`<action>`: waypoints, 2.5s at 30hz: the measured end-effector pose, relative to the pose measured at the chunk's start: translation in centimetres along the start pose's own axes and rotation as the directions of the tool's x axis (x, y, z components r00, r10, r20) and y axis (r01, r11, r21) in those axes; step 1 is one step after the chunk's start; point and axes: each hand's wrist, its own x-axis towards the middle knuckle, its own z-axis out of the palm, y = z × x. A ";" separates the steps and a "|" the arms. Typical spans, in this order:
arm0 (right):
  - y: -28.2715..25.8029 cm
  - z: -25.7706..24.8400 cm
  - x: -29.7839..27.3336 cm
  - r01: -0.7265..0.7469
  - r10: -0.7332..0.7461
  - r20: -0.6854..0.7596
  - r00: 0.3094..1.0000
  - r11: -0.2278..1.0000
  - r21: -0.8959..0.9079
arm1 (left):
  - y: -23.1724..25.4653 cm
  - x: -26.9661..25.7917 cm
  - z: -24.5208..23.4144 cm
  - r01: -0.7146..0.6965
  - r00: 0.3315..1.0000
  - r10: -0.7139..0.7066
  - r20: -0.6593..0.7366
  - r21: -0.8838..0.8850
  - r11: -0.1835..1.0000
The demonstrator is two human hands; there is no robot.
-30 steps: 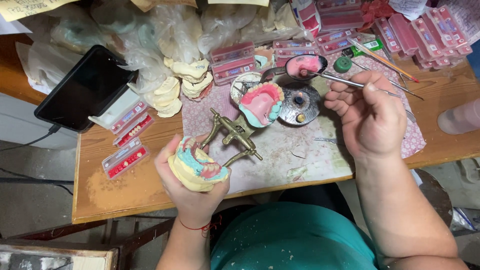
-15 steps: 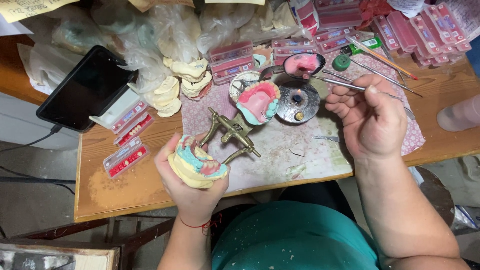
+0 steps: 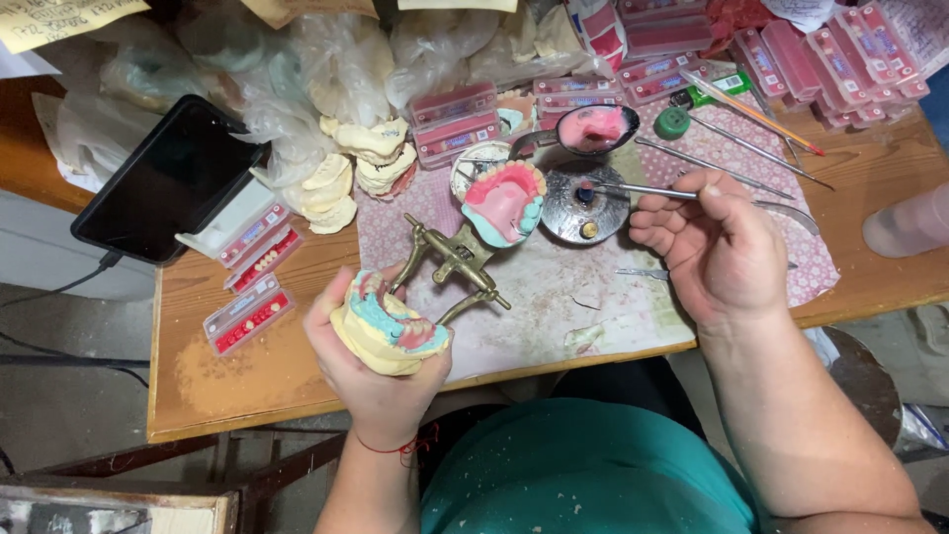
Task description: Shaping a wire with pliers and applying pink wax to a dental model.
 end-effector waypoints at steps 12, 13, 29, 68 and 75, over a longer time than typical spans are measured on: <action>0.0 0.1 -0.1 -0.007 0.007 -0.012 1.000 1.000 -0.014 | 0.2 0.0 0.1 0.002 1.000 -0.002 -0.009 0.033 0.999; 0.0 0.1 -0.1 -0.008 0.008 -0.012 1.000 1.000 -0.014 | 0.2 0.1 0.1 0.003 1.000 -0.003 -0.009 0.034 0.999; -0.6 0.7 -0.6 -0.010 0.009 0.033 0.999 1.000 0.021 | 0.5 0.2 0.1 -0.043 0.999 0.043 0.010 0.139 0.989; -2.4 3.6 -1.3 0.245 -0.252 -0.014 0.968 0.949 -0.200 | 1.2 0.1 -1.0 -0.187 0.982 0.178 0.061 0.417 0.890; -3.2 3.9 -0.2 0.228 -0.244 -0.014 0.970 0.923 -0.311 | 2.0 1.1 -0.8 -0.097 0.995 0.087 0.049 0.287 0.953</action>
